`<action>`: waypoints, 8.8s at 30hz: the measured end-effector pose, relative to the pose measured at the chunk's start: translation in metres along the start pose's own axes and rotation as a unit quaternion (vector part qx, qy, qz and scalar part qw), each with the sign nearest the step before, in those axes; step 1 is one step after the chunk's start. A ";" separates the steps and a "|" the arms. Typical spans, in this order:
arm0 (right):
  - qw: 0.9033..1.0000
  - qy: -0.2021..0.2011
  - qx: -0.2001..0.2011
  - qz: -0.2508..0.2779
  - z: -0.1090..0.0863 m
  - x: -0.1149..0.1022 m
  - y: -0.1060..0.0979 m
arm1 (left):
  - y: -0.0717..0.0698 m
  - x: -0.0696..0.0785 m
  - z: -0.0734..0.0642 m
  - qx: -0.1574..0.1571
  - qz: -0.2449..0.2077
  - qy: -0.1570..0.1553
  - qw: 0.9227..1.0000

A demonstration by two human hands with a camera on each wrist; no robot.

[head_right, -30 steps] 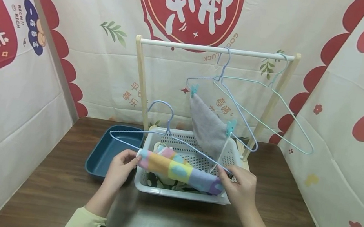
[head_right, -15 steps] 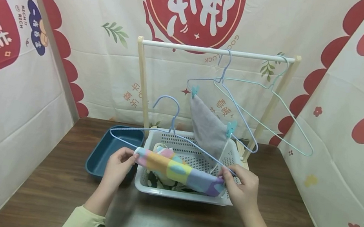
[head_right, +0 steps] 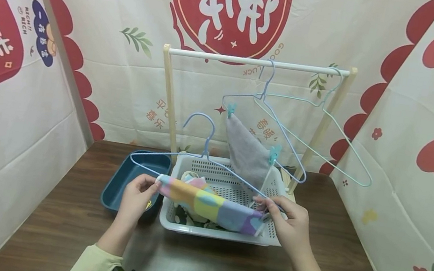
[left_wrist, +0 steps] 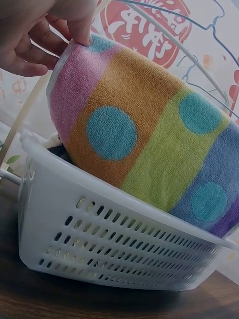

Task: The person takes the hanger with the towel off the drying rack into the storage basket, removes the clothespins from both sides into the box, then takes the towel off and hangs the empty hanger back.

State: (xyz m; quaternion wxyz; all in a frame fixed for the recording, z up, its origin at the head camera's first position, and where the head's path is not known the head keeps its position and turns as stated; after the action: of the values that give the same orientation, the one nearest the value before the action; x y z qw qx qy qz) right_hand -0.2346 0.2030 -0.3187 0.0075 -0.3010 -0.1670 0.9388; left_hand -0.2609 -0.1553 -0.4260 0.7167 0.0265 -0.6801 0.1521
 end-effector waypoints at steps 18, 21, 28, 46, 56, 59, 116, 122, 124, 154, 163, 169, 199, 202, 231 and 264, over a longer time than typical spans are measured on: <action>0.991 0.056 0.021 -0.120 -0.014 0.016 -0.009 | -0.018 -0.001 0.006 0.026 -0.013 -0.003 1.000; 0.990 0.042 0.016 -0.132 -0.015 0.015 -0.009 | -0.021 -0.003 0.007 0.029 -0.016 -0.007 0.999; 0.988 0.023 0.022 -0.153 -0.018 0.011 -0.016 | -0.024 -0.003 0.008 0.039 -0.020 0.008 0.999; 0.989 0.022 0.035 -0.140 -0.021 -0.001 -0.025 | -0.032 0.032 -0.008 0.082 0.032 0.094 0.992; 0.989 0.008 0.047 -0.143 -0.015 -0.003 -0.015 | 0.008 0.066 -0.019 0.010 0.034 0.157 0.987; 0.989 0.007 0.056 -0.135 -0.013 -0.003 -0.014 | 0.024 0.072 -0.020 -0.028 0.042 0.168 0.984; 0.992 0.034 0.083 -0.087 -0.020 -0.011 -0.003 | 0.161 0.132 -0.073 -0.274 0.237 0.451 0.816; 0.992 0.030 0.089 -0.085 -0.020 -0.013 -0.004 | 0.161 0.128 -0.069 -0.303 0.181 0.384 0.853; 0.992 0.031 0.089 -0.088 -0.021 -0.011 -0.004 | 0.160 0.126 -0.068 -0.308 0.169 0.362 0.864; 0.994 0.032 0.075 -0.067 -0.006 0.007 -0.013 | 0.113 0.110 -0.027 -0.128 -0.078 0.249 0.957; 0.995 0.039 0.083 -0.049 -0.011 0.009 -0.018 | 0.080 0.101 -0.014 -0.086 -0.110 0.215 0.967; 0.995 0.035 0.088 -0.035 -0.012 0.009 -0.018 | 0.056 0.089 -0.006 -0.035 -0.097 0.174 0.979; 0.991 0.073 0.110 -0.030 -0.025 0.016 -0.019 | -0.063 0.018 0.011 0.143 -0.115 0.069 0.981; 0.991 0.067 0.111 -0.016 -0.025 0.017 -0.019 | -0.070 0.007 0.012 0.152 -0.110 0.044 0.981; 0.985 0.122 0.073 -0.102 -0.027 0.021 -0.017 | -0.105 -0.038 0.014 0.187 -0.036 -0.009 0.982; 0.988 0.069 0.073 -0.114 -0.017 0.004 -0.017 | -0.109 -0.074 0.013 0.136 0.067 -0.095 0.984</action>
State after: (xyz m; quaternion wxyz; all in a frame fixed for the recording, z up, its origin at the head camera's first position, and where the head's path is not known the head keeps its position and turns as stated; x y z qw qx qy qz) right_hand -0.2297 0.2246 -0.3287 0.1481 -0.3426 -0.1301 0.9186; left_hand -0.2475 -0.2760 -0.4798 0.6266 0.0920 -0.7185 0.2877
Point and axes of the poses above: each hand's wrist, its own z-axis towards the middle knuckle, its own y-axis out of the palm, x = y × z, the point moved 9 cm from there along z, towards the middle knuckle, and after that the axes turned 6 degrees about -x, right-handed, at the moved point
